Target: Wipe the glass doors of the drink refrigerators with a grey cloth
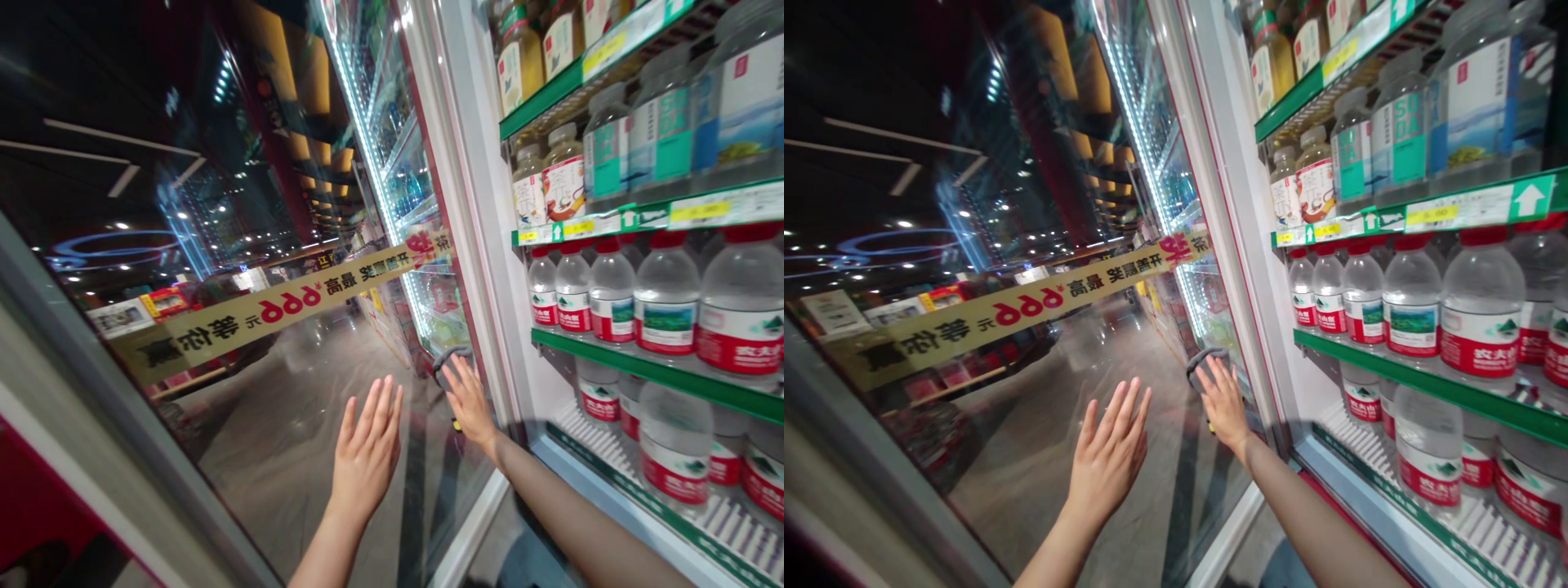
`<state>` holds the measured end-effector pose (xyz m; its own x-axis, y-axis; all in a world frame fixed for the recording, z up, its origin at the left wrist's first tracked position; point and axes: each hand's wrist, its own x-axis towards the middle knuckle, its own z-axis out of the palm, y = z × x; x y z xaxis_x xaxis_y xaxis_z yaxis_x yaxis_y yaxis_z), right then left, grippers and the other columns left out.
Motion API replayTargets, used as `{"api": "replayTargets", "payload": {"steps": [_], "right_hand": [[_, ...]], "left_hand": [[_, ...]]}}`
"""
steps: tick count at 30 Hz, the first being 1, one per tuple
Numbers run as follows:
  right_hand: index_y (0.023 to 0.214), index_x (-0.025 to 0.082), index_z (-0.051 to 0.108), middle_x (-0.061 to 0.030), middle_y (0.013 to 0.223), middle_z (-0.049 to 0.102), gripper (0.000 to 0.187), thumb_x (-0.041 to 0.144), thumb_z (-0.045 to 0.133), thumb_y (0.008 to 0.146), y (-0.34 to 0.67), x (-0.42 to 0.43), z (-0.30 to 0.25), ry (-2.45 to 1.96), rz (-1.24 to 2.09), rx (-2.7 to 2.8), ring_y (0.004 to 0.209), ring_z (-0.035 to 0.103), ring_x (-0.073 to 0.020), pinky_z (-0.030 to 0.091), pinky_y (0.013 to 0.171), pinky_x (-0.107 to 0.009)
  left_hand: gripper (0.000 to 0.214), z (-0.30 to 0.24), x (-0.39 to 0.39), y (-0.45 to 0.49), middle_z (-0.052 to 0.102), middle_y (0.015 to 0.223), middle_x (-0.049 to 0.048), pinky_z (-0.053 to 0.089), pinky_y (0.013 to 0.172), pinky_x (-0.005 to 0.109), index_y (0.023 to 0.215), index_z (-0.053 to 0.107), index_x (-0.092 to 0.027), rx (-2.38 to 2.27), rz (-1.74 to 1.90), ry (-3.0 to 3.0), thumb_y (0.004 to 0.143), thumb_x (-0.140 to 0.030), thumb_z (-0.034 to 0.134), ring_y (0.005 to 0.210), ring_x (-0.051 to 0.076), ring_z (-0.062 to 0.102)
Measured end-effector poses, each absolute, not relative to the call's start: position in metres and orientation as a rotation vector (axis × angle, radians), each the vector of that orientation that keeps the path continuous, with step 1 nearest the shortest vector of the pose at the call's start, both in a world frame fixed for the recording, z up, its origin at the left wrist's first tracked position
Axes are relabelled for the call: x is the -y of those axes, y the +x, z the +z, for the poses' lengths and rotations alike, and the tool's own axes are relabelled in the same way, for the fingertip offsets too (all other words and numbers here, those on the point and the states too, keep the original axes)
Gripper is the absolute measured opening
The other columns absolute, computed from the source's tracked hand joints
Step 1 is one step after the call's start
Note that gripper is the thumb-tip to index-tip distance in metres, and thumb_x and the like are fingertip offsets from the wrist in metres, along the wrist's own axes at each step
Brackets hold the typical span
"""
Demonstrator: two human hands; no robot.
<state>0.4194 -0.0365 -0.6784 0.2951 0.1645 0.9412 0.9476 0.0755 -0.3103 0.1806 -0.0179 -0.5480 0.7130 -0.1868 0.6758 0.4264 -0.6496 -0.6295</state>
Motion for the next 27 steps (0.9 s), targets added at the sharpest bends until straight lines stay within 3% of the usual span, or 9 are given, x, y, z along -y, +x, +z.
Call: {"api": "replayTargets", "payload": {"steps": [4, 8, 12, 16, 20, 23, 27], "right_hand": [[0.163, 0.031, 0.024, -0.0093, 0.166, 0.032, 0.063, 0.021, 0.037, 0.101, 0.435, 0.024, -0.625, -1.309, -0.763, 0.779, 0.155, 0.025, -0.0278, 0.032, 0.122, -0.058], [0.162, 0.034, 0.026, -0.0066, 0.168, 0.029, 0.063, 0.025, 0.041, 0.101, 0.401, 0.021, -0.576, -1.228, -0.870, 0.884, 0.155, 0.026, -0.0281, 0.032, 0.123, -0.055], [0.159, 0.039, 0.032, -0.0033, 0.166, 0.033, 0.066, 0.020, 0.047, 0.098, 0.358, 0.031, -0.613, -1.198, -0.971, 1.151, 0.153, 0.030, -0.0263, 0.037, 0.120, -0.050], [0.158, 0.041, 0.033, -0.0051, 0.161, 0.041, 0.067, 0.018, 0.048, 0.097, 0.367, 0.033, -0.662, -1.310, -0.948, 1.152, 0.151, 0.034, -0.0275, 0.037, 0.118, -0.056], [0.161, 0.034, 0.029, -0.0091, 0.164, 0.035, 0.062, 0.022, 0.040, 0.100, 0.390, 0.025, -0.630, -1.297, -0.845, 0.866, 0.153, 0.030, -0.0288, 0.035, 0.120, -0.058], [0.161, 0.033, 0.029, -0.0072, 0.167, 0.029, 0.062, 0.027, 0.040, 0.100, 0.376, 0.021, -0.591, -1.258, -0.832, 0.829, 0.154, 0.026, -0.0305, 0.032, 0.122, -0.058], [0.158, 0.038, 0.035, -0.0030, 0.166, 0.033, 0.062, 0.027, 0.046, 0.098, 0.340, 0.028, -0.608, -1.274, -0.903, 1.127, 0.153, 0.029, -0.0299, 0.033, 0.121, -0.054]], "left_hand": [[0.073, -0.553, 0.020, 0.172, 0.037, 0.162, 0.0077, -0.004, 0.130, 0.046, 0.163, 0.020, -0.021, 0.230, -0.942, -2.085, 0.096, -0.019, 0.048, 0.157, 0.020, 0.018], [0.074, -0.556, 0.022, 0.167, 0.037, 0.162, 0.0079, -0.006, 0.130, 0.046, 0.163, 0.021, -0.021, 0.274, -0.960, -2.085, 0.094, -0.018, 0.049, 0.157, 0.020, 0.018], [0.070, -0.562, 0.022, 0.158, 0.038, 0.161, 0.0084, -0.005, 0.130, 0.047, 0.162, 0.026, -0.020, 0.291, -0.963, -2.066, 0.096, -0.020, 0.048, 0.158, 0.020, 0.015], [0.069, -0.567, 0.022, 0.144, 0.038, 0.162, 0.0080, -0.003, 0.131, 0.046, 0.161, 0.027, -0.021, 0.292, -0.926, -2.066, 0.096, -0.021, 0.049, 0.158, 0.019, 0.015], [0.070, -0.567, 0.022, 0.136, 0.036, 0.162, 0.0069, -0.004, 0.131, 0.044, 0.162, 0.025, -0.021, 0.292, -0.903, -2.072, 0.096, -0.021, 0.048, 0.157, 0.019, 0.015], [0.069, -0.566, 0.022, 0.134, 0.035, 0.163, 0.0069, -0.003, 0.131, 0.045, 0.162, 0.025, -0.021, 0.299, -0.895, -2.075, 0.096, -0.022, 0.047, 0.157, 0.019, 0.015], [0.067, -0.568, 0.021, 0.131, 0.038, 0.161, 0.0071, -0.003, 0.131, 0.047, 0.161, 0.025, -0.021, 0.312, -0.913, -2.063, 0.098, -0.023, 0.047, 0.158, 0.019, 0.014]]}}
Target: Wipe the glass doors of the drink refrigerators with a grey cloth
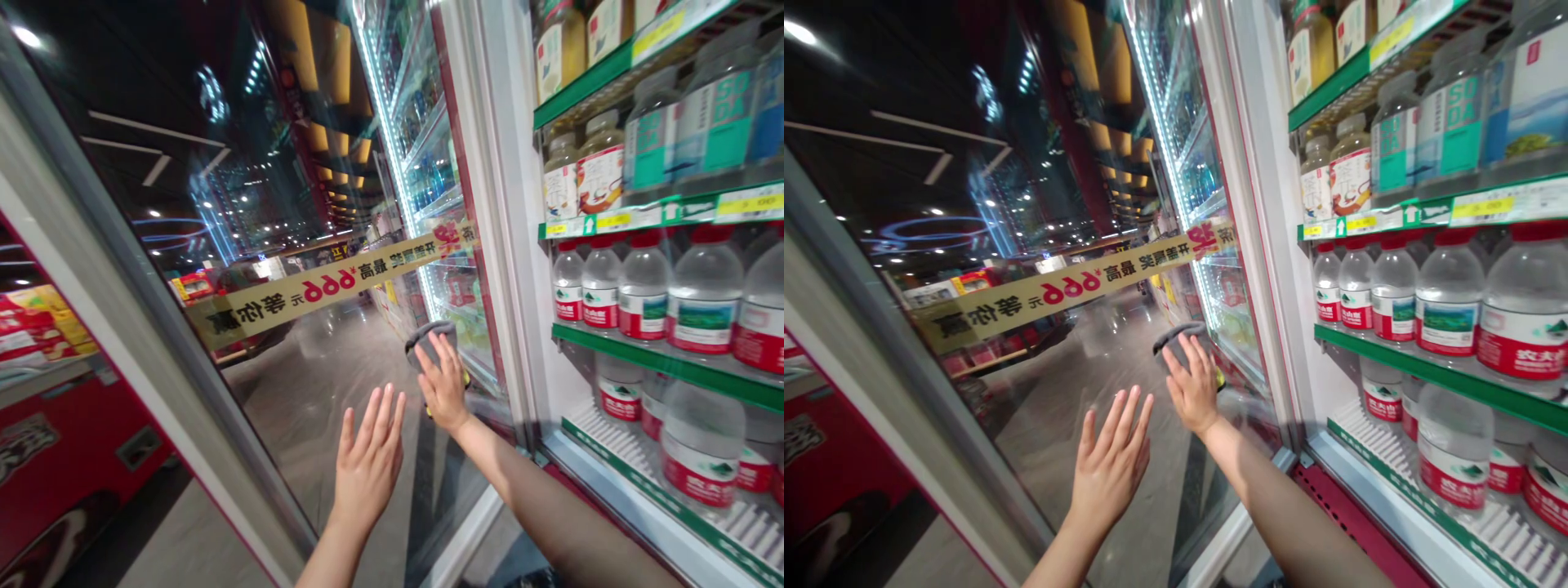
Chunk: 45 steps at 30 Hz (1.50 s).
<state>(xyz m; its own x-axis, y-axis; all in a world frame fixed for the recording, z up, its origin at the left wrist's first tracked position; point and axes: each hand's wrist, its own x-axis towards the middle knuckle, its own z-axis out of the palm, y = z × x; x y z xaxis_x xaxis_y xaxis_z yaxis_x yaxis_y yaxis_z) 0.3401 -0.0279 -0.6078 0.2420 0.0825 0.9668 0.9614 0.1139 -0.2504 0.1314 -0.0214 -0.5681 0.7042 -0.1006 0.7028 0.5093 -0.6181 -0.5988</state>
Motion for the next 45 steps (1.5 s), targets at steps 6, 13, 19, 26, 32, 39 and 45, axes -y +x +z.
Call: {"api": "replayTargets", "payload": {"steps": [6, 13, 19, 26, 32, 39, 45], "right_hand": [[0.159, 0.042, 0.031, -0.0035, 0.163, 0.038, 0.068, 0.016, 0.045, 0.098, 0.349, 0.036, -0.667, -1.250, -0.957, 1.180, 0.152, 0.033, -0.0266, 0.036, 0.119, -0.056], [0.161, 0.037, 0.028, -0.0045, 0.169, 0.026, 0.067, 0.019, 0.043, 0.099, 0.315, 0.017, -0.615, -1.267, -0.849, 0.963, 0.156, 0.022, -0.0301, 0.033, 0.121, -0.055], [0.150, 0.048, 0.045, -0.0002, 0.153, 0.053, 0.070, 0.011, 0.052, 0.091, 0.307, 0.033, -0.682, -1.233, -1.095, 1.472, 0.144, 0.044, -0.0240, 0.036, 0.118, -0.051], [0.161, 0.038, 0.027, -0.0096, 0.166, 0.034, 0.075, 0.012, 0.050, 0.094, 0.301, 0.013, -0.642, -1.356, -1.008, 1.090, 0.150, 0.035, -0.0321, 0.042, 0.112, -0.053], [0.159, 0.040, 0.033, -0.0086, 0.160, 0.045, 0.075, 0.014, 0.056, 0.093, 0.262, 0.007, -0.642, -1.332, -1.111, 1.287, 0.146, 0.039, -0.0298, 0.036, 0.115, -0.055], [0.153, 0.038, 0.044, -0.0062, 0.158, 0.047, 0.070, 0.010, 0.055, 0.090, 0.266, 0.010, -0.637, -1.333, -1.086, 1.530, 0.145, 0.040, -0.0266, 0.032, 0.119, -0.055], [0.153, 0.034, 0.045, -0.0101, 0.162, 0.042, 0.065, 0.014, 0.056, 0.092, 0.229, -0.024, -0.599, -1.366, -1.110, 1.442, 0.147, 0.037, -0.0293, 0.032, 0.117, -0.058]], "left_hand": [[0.068, -0.571, 0.021, 0.117, 0.039, 0.161, 0.0065, -0.004, 0.131, 0.047, 0.161, 0.027, -0.022, 0.311, -0.900, -2.058, 0.097, -0.021, 0.049, 0.158, 0.018, 0.012], [0.068, -0.574, 0.019, 0.099, 0.037, 0.162, 0.0066, -0.005, 0.130, 0.050, 0.159, 0.033, -0.023, 0.359, -0.870, -2.044, 0.094, -0.022, 0.052, 0.159, 0.020, 0.008], [0.069, -0.577, 0.015, 0.074, 0.038, 0.162, 0.0064, -0.006, 0.130, 0.051, 0.159, 0.034, -0.024, 0.418, -0.847, -1.999, 0.093, -0.021, 0.053, 0.159, 0.021, 0.009], [0.063, -0.575, 0.005, 0.043, 0.041, 0.162, 0.0072, 0.000, 0.131, 0.049, 0.155, 0.043, -0.020, 0.384, -0.747, -1.892, 0.093, -0.021, 0.052, 0.159, 0.022, 0.012], [0.063, -0.572, -0.012, 0.039, 0.041, 0.161, 0.0111, 0.006, 0.131, 0.050, 0.154, 0.044, -0.017, 0.311, -0.728, -1.886, 0.092, -0.023, 0.055, 0.158, 0.024, 0.018], [0.062, -0.574, -0.044, 0.040, 0.043, 0.160, 0.0079, 0.008, 0.132, 0.047, 0.154, 0.044, -0.015, 0.260, -0.790, -1.901, 0.093, -0.021, 0.054, 0.156, 0.023, 0.025], [0.070, -0.594, -0.068, 0.027, 0.044, 0.158, 0.0075, 0.003, 0.131, 0.039, 0.160, 0.028, -0.014, 0.448, -0.912, -1.963, 0.094, -0.019, 0.050, 0.155, 0.019, 0.026]]}}
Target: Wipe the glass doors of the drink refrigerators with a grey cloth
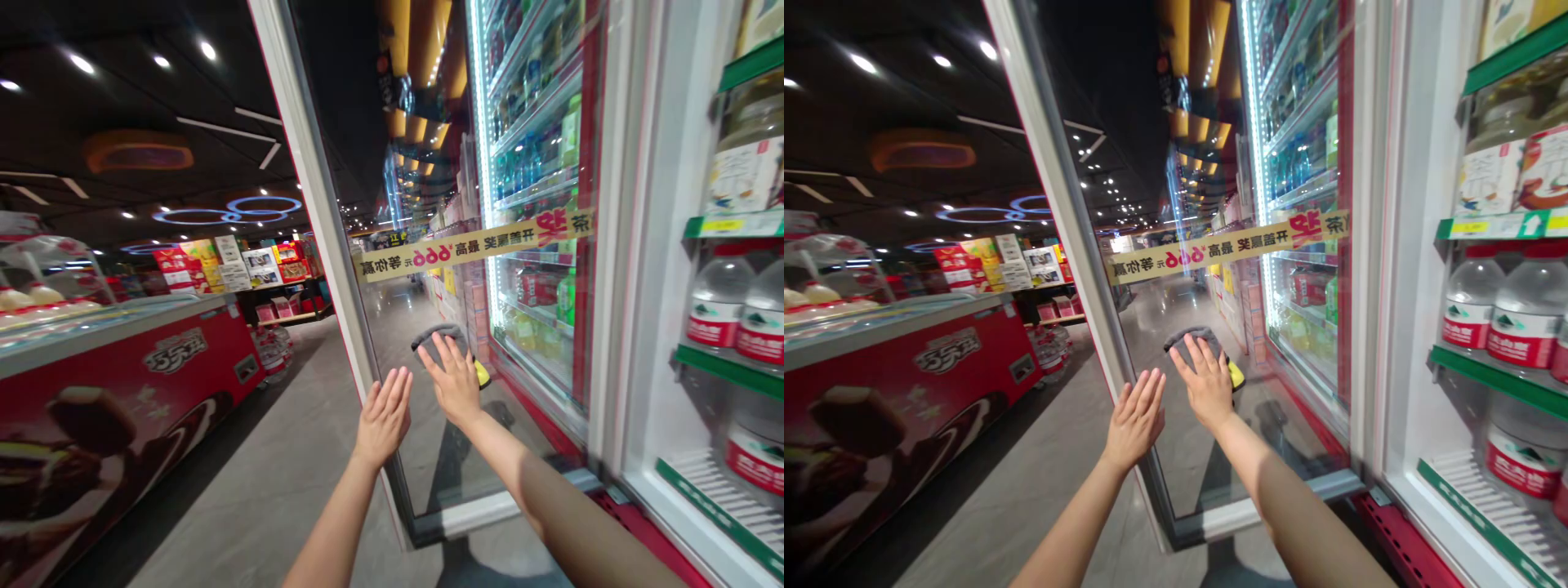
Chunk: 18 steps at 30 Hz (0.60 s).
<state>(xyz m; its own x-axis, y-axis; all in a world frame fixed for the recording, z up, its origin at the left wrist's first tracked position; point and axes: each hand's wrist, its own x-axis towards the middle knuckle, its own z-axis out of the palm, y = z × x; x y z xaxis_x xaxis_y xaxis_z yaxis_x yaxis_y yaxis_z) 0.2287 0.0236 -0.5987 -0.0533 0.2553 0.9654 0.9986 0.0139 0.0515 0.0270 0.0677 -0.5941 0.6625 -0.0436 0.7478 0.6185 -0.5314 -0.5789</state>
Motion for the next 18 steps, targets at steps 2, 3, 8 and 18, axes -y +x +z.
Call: {"api": "replayTargets", "payload": {"steps": [2, 3, 8, 18], "right_hand": [[0.151, 0.035, 0.048, -0.0064, 0.159, 0.046, 0.063, 0.013, 0.057, 0.092, 0.227, -0.028, -0.611, -1.228, -1.177, 1.633, 0.144, 0.042, -0.0245, 0.027, 0.121, -0.054], [0.149, 0.035, 0.050, -0.0043, 0.158, 0.048, 0.062, 0.012, 0.056, 0.092, 0.230, -0.030, -0.618, -1.150, -1.209, 1.734, 0.141, 0.044, -0.0218, 0.024, 0.123, -0.052], [0.146, 0.034, 0.053, -0.0005, 0.156, 0.051, 0.057, 0.010, 0.055, 0.094, 0.235, -0.036, -0.609, -1.008, -1.278, 1.891, 0.138, 0.048, -0.0177, 0.018, 0.126, -0.047], [0.144, 0.030, 0.055, -0.0012, 0.154, 0.054, 0.050, 0.015, 0.054, 0.096, 0.210, -0.042, -0.611, -0.948, -1.284, 1.950, 0.137, 0.049, -0.0183, 0.017, 0.127, -0.047]], "left_hand": [[0.073, -0.607, -0.071, 0.014, 0.041, 0.160, 0.0100, 0.006, 0.131, 0.038, 0.162, 0.022, -0.014, 0.590, -0.947, -1.979, 0.095, -0.020, 0.050, 0.154, 0.020, 0.028], [0.074, -0.613, -0.071, 0.006, 0.040, 0.160, 0.0107, 0.008, 0.131, 0.039, 0.162, 0.020, -0.014, 0.641, -0.946, -1.986, 0.095, -0.022, 0.051, 0.154, 0.020, 0.028], [0.078, -0.628, -0.073, -0.021, 0.037, 0.161, 0.0129, 0.007, 0.130, 0.043, 0.163, 0.018, -0.013, 0.762, -0.841, -2.031, 0.098, -0.038, 0.055, 0.154, 0.022, 0.028], [0.076, -0.634, -0.079, -0.019, 0.031, 0.164, 0.0114, 0.026, 0.127, 0.044, 0.162, 0.022, -0.015, 0.828, -0.759, -2.088, 0.096, -0.030, 0.056, 0.155, 0.023, 0.025]]}}
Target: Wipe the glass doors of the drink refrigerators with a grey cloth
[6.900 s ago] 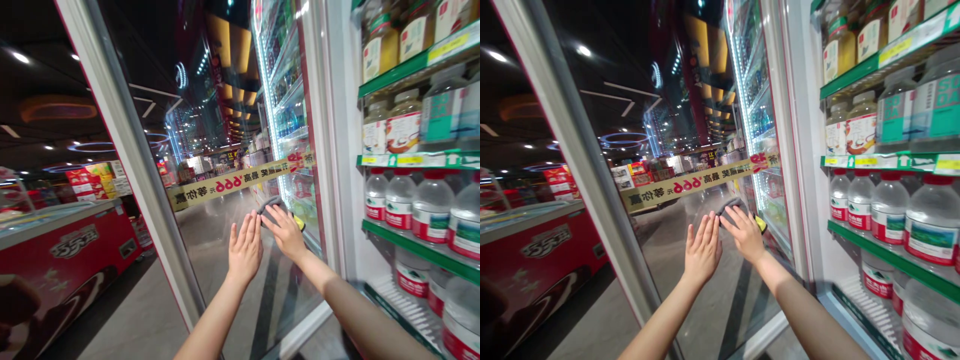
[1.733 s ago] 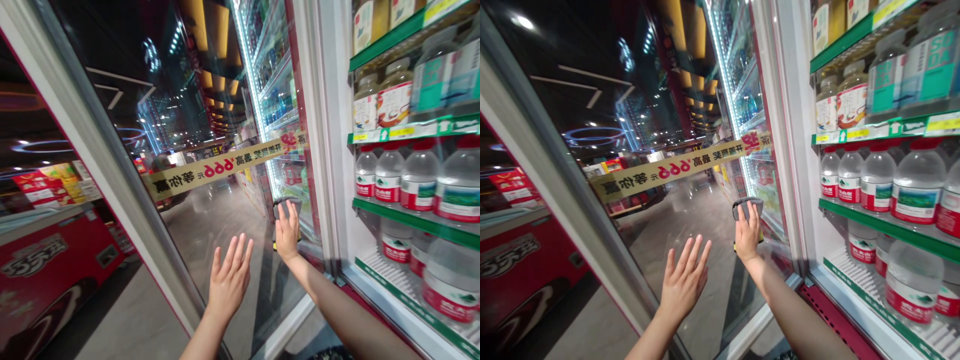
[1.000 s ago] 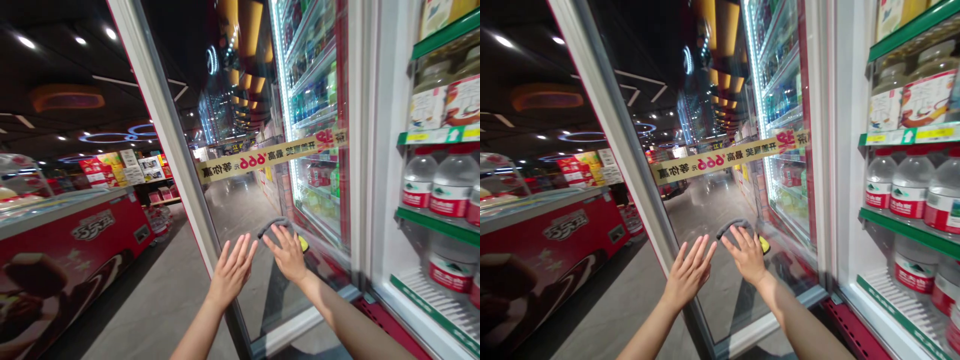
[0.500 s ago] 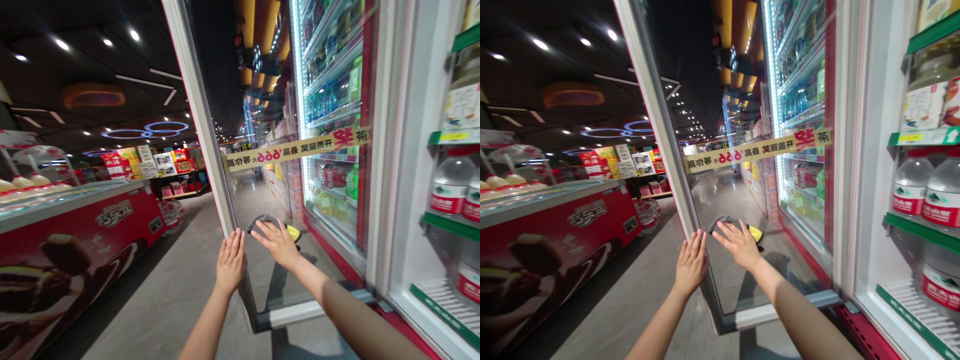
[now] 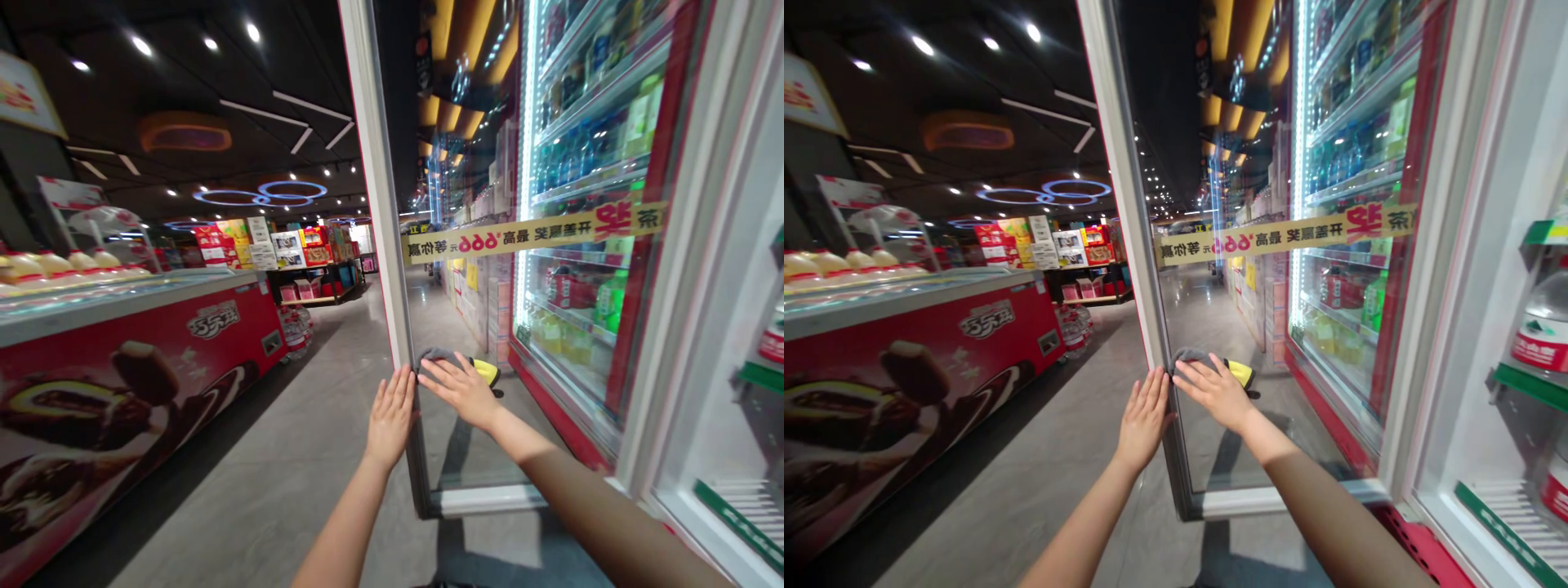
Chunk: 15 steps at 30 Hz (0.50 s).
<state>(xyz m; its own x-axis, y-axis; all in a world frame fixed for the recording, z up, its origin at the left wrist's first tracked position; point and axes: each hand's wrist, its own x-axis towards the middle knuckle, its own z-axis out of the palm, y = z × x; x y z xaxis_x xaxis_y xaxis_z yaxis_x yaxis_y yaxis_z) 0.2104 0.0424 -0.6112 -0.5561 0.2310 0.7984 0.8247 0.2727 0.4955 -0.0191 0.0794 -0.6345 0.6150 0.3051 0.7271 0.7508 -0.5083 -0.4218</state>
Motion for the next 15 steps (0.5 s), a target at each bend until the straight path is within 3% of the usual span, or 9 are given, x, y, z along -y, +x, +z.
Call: {"api": "replayTargets", "payload": {"steps": [3, 8, 15], "right_hand": [[0.144, 0.030, 0.055, -0.0013, 0.153, 0.054, 0.052, 0.012, 0.052, 0.096, 0.219, -0.039, -0.595, -0.880, -1.303, 2.035, 0.137, 0.050, -0.0170, 0.021, 0.125, -0.045], [0.150, 0.027, 0.050, -0.0080, 0.159, 0.047, 0.060, 0.007, 0.050, 0.093, 0.205, -0.047, -0.555, -1.085, -1.200, 1.796, 0.146, 0.040, -0.0225, 0.027, 0.120, -0.051], [0.130, 0.032, 0.067, -0.0025, 0.134, 0.070, 0.038, 0.016, 0.055, 0.098, 0.216, -0.041, -0.598, -0.794, -1.389, 1.924, 0.125, 0.056, -0.0174, 0.037, 0.106, -0.037]], "left_hand": [[0.077, -0.635, -0.078, -0.017, 0.030, 0.164, 0.0121, 0.028, 0.126, 0.044, 0.162, 0.020, -0.014, 0.835, -0.746, -2.104, 0.095, -0.026, 0.055, 0.156, 0.022, 0.023], [0.076, -0.640, -0.077, -0.017, 0.034, 0.163, 0.0129, 0.029, 0.126, 0.044, 0.163, 0.017, -0.013, 0.833, -0.781, -2.090, 0.095, -0.020, 0.052, 0.155, 0.020, 0.024], [0.072, -0.646, -0.080, -0.013, 0.034, 0.164, 0.0103, 0.028, 0.127, 0.046, 0.161, 0.025, -0.015, 0.853, -0.791, -2.066, 0.094, -0.016, 0.049, 0.155, 0.020, 0.025]]}}
